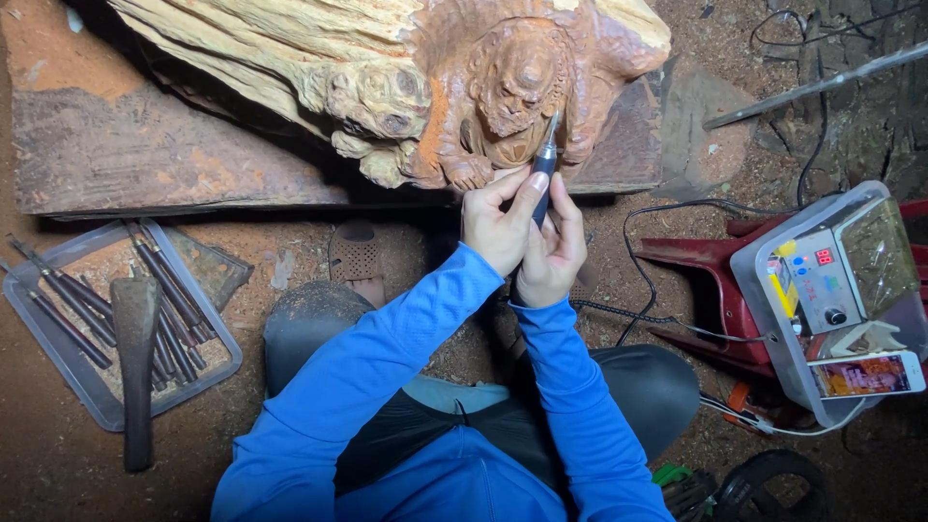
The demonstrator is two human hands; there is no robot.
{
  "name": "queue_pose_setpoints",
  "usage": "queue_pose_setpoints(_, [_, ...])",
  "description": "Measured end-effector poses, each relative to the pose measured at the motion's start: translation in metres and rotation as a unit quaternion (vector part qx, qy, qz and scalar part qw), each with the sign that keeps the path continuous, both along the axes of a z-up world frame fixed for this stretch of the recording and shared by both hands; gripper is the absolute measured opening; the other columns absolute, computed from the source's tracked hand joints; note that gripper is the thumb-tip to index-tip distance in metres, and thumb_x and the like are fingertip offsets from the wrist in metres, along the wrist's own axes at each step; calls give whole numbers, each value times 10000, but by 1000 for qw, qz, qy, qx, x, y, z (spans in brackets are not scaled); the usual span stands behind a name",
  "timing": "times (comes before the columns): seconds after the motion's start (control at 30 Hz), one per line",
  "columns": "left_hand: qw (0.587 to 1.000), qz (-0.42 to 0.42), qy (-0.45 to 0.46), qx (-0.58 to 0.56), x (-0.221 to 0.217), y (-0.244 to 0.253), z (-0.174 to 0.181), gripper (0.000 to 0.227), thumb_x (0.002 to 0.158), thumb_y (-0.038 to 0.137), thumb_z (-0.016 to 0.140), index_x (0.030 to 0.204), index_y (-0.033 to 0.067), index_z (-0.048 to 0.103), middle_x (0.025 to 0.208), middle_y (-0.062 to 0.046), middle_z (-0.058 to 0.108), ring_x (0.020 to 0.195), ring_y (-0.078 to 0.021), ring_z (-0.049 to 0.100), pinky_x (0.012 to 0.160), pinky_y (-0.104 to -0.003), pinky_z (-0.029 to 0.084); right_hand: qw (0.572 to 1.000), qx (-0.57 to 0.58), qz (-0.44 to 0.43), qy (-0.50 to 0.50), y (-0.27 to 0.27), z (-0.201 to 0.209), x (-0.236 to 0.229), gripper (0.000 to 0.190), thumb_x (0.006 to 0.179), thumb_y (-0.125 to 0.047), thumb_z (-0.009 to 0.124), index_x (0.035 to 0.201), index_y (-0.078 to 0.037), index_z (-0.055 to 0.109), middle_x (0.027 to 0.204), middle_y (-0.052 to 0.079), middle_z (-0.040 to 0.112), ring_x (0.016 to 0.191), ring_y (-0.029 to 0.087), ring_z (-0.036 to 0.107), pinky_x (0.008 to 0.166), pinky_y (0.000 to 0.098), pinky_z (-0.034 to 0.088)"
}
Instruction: Carving intricate facial details into a wooden figure using a handheld rotary tool.
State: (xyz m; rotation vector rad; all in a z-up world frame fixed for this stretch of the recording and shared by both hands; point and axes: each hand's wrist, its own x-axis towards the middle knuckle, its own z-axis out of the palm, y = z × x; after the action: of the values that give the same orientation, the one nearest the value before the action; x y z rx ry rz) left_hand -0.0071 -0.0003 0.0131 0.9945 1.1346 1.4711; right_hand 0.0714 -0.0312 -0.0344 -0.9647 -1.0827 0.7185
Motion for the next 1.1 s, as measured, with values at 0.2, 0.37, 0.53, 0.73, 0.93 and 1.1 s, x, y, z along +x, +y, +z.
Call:
queue_pose_setpoints(0.2, [1000, 0, -3, -11, 0, 0, -8, 225, 935, 239, 733, 1104, 96, 773, 1026, -106, 775, 1030, -311, 718, 890, -421, 572, 999, -17, 36, 19, -3, -3, 8, 575, 1007, -40, 643, 1547, -23, 448, 1277, 274, 680, 1112, 321, 716, 846, 374, 691])
queue_pose_setpoints(0.37, [1000, 4, -4, -18, 1, -1, -12, 222, 933, 242, 731, 1102, 104, 776, 1032, -88, 777, 1033, -302, 718, 886, -423, 571, 999, -15, 25, 14, -3, -1, 7, 565, 991, -46, 674, 1519, -5, 480, 1274, 271, 686, 1109, 303, 727, 835, 366, 681])
queue_pose_setpoints(0.53, [1000, 7, 2, -14, 0, -1, -14, 212, 932, 243, 733, 1093, 112, 779, 1025, -80, 778, 1027, -300, 721, 875, -424, 574, 998, -25, 43, 31, -4, -6, 11, 593, 1002, -59, 660, 1553, -36, 441, 1243, 307, 691, 1058, 302, 737, 808, 359, 692])
queue_pose_setpoints(0.73, [1000, -10, -15, -19, -9, -8, -6, 221, 929, 241, 739, 1088, 92, 780, 1097, -79, 767, 1066, -280, 705, 921, -412, 563, 998, -16, 61, 20, -11, 2, 12, 559, 973, -31, 677, 1498, 9, 490, 1181, 277, 719, 754, 224, 756, 517, 269, 631])
queue_pose_setpoints(0.93, [996, -63, -18, 66, -22, -13, 4, 203, 921, 152, 747, 1084, 31, 753, 1196, -233, 709, 1120, -431, 661, 951, -527, 523, 975, -44, 206, 66, -39, 6, 29, 791, 907, 105, 563, 1627, -22, 262, 944, 297, 678, 484, 234, 655, 313, 279, 539])
queue_pose_setpoints(1.1, [999, -49, 5, 20, -14, -7, 2, 200, 911, 237, 775, 1052, 97, 785, 1152, -140, 739, 1098, -310, 691, 956, -445, 548, 979, -50, 193, 33, -25, 35, 27, 716, 954, 81, 566, 1603, -2, 276, 857, 217, 638, 403, 158, 556, 310, 238, 448])
